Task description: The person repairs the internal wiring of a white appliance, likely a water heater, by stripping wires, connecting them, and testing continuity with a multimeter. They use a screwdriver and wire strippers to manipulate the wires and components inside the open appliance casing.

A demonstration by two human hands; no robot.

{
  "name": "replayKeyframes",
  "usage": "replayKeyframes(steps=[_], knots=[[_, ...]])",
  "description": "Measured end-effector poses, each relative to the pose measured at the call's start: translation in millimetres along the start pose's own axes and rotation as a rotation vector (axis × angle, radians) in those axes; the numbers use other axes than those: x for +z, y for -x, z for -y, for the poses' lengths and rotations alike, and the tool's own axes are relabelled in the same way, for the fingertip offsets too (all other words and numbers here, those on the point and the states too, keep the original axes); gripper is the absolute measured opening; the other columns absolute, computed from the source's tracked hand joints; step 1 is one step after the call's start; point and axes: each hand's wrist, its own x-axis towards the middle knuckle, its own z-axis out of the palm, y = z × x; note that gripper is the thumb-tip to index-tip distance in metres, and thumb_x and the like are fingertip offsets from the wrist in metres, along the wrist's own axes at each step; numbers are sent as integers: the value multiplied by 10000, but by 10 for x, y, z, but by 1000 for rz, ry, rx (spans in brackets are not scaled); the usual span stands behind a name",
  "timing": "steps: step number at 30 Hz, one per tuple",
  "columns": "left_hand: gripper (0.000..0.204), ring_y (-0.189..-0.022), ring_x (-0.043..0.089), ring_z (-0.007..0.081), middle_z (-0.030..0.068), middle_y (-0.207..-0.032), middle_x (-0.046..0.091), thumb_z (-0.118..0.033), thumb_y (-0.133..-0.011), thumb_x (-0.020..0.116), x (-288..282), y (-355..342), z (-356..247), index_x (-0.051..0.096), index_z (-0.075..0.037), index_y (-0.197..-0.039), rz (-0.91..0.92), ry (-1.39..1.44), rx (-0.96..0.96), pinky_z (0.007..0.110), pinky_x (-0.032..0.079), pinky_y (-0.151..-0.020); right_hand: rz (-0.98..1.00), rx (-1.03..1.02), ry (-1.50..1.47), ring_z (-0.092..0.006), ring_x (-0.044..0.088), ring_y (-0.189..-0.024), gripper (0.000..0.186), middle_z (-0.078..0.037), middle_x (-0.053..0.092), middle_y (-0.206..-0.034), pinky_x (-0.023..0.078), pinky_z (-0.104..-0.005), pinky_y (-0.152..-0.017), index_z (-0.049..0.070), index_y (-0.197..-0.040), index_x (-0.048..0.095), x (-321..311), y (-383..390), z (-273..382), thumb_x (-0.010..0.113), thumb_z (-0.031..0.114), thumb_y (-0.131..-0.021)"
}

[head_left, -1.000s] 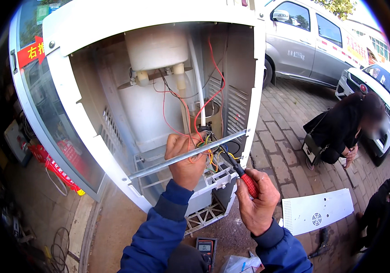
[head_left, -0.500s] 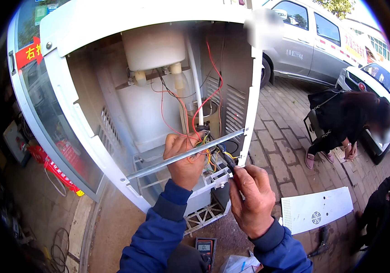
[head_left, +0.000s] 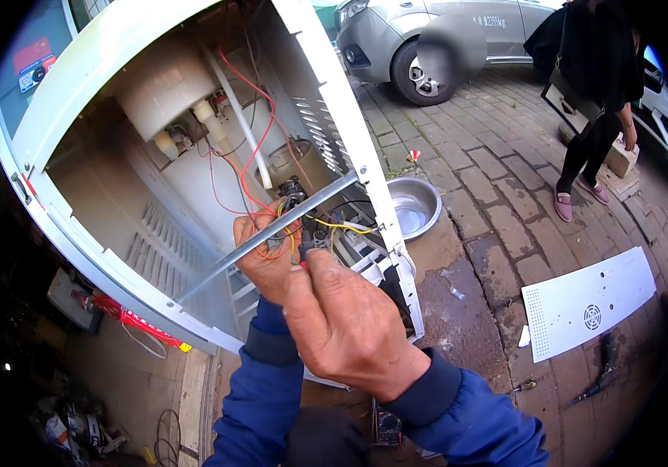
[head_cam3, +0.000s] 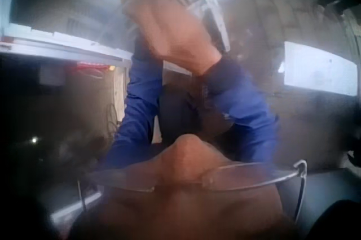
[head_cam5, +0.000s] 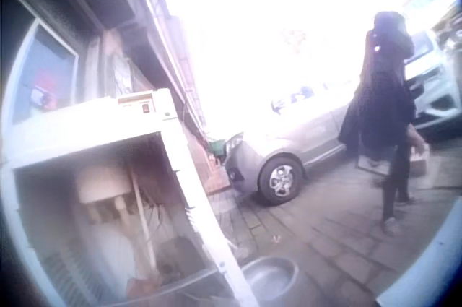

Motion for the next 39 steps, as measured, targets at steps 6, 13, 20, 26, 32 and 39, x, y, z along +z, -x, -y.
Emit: replayKeyframes(steps=[6, 13, 20, 26, 32, 39], knots=[[355, -866, 576, 237, 61, -910, 682, 45, -689, 762, -206, 179, -103, 759, -28, -1036, -1, 46, -24, 348, 512, -770, -82, 22, 34, -226, 678, -739, 210, -191, 655, -946, 567, -292, -616, -60, -974, 635, 53, -33, 7, 692, 67, -817], [336, -858, 575, 224, 60, -908, 669, 45, -700, 763, -206, 237, -104, 751, -21, -1029, 3, 40, -15, 338, 511, -767, -62, 68, -20, -261, 671, -801, 210, -218, 657, -957, 566, -335, -699, -64, -973, 642, 10, 39, -48, 634, 97, -839], [317, -850, 574, 211, 58, -907, 655, 45, -711, 764, -247, 324, -132, 743, -14, -1022, -8, 39, -14, 328, 510, -765, -109, 70, -33, -239, 660, -750, 186, -213, 654, -941, 560, -326, -667, -51, -952, 641, 84, 55, -97, 666, 99, -846], [301, -844, 573, 200, 57, -906, 643, 46, -721, 764, -228, 505, -175, 736, -9, -1016, -24, 38, 6, 319, 509, -763, -38, 49, 112, -179, 638, -664, 220, -166, 658, -927, 526, -263, -538, -9, -895, 617, 38, 90, -109, 776, 139, -859], [286, -837, 572, 189, 55, -904, 631, 46, -731, 765, 44, 83, -31, 729, -3, -1010, 1, 9, 48, 311, 508, -761, -120, 29, 91, -172, 625, -660, 217, -165, 646, -925, 525, -260, -530, -3, -899, 616, 138, 68, -123, 778, 137, -858], [268, -829, 571, 176, 54, -903, 617, 47, -742, 766, -43, 264, -113, 721, 4, -1003, -12, 8, 59, 301, 507, -759, -136, -3, 103, -173, 627, -666, 210, -164, 642, -909, 529, -257, -535, 1, -891, 628, 148, 78, -111, 782, 139, -853]])
